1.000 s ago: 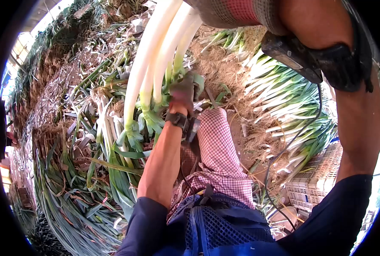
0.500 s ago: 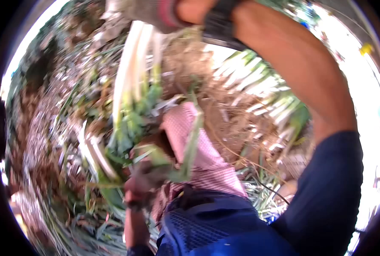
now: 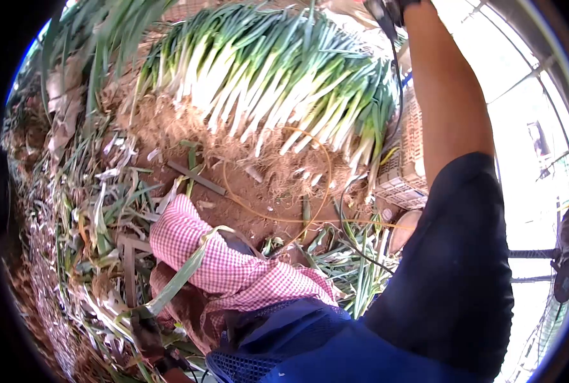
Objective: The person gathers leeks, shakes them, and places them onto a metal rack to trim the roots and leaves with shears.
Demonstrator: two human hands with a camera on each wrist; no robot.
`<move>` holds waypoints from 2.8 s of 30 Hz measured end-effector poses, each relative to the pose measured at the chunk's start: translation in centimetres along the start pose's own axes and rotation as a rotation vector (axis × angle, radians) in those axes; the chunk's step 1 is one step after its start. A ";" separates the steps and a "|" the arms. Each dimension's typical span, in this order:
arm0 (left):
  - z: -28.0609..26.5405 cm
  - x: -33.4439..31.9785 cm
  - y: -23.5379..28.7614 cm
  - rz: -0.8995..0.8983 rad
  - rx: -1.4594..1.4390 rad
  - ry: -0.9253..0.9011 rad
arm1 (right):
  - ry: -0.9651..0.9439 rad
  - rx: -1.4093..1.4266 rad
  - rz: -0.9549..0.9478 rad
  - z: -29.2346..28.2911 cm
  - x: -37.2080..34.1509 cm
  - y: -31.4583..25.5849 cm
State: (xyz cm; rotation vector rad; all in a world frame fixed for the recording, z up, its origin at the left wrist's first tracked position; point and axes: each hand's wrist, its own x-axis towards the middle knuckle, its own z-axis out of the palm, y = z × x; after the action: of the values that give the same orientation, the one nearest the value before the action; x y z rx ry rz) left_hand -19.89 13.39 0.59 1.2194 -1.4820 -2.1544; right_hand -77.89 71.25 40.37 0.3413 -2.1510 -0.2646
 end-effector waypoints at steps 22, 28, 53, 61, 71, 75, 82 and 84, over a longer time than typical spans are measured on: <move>-5.2 4.1 -7.1 -0.250 0.086 0.037 | -1.021 0.460 1.478 18.2 -47.0 2.4; -8.5 2.0 -6.8 -0.234 0.008 -0.004 | -1.290 0.230 0.577 22.9 -59.4 6.7; -10.9 6.1 -2.7 -0.210 1.187 0.703 | -0.995 1.600 -0.497 -10.7 -26.3 -57.1; -13.2 4.9 -0.9 -0.493 0.925 0.382 | -1.578 1.481 -0.776 -17.4 -36.3 -72.3; -7.6 -1.4 -3.3 -0.233 0.737 0.136 | -1.972 2.049 -0.064 -17.2 -42.7 -77.2; -13.0 0.1 -2.7 0.180 0.630 0.514 | -1.936 2.190 0.119 -17.5 -42.5 -76.2; -17.8 3.8 -2.8 0.074 1.174 0.758 | -2.160 2.333 0.571 -16.3 -40.0 -77.9; -17.3 2.8 -3.3 0.024 1.150 0.711 | -2.273 2.356 0.524 -14.7 -41.2 -78.4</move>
State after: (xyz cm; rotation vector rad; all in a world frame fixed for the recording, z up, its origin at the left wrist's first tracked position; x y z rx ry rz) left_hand -7.87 1.94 -5.87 1.9246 -2.2929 -0.5081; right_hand -32.03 10.81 -7.56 -0.2223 0.7387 -1.3374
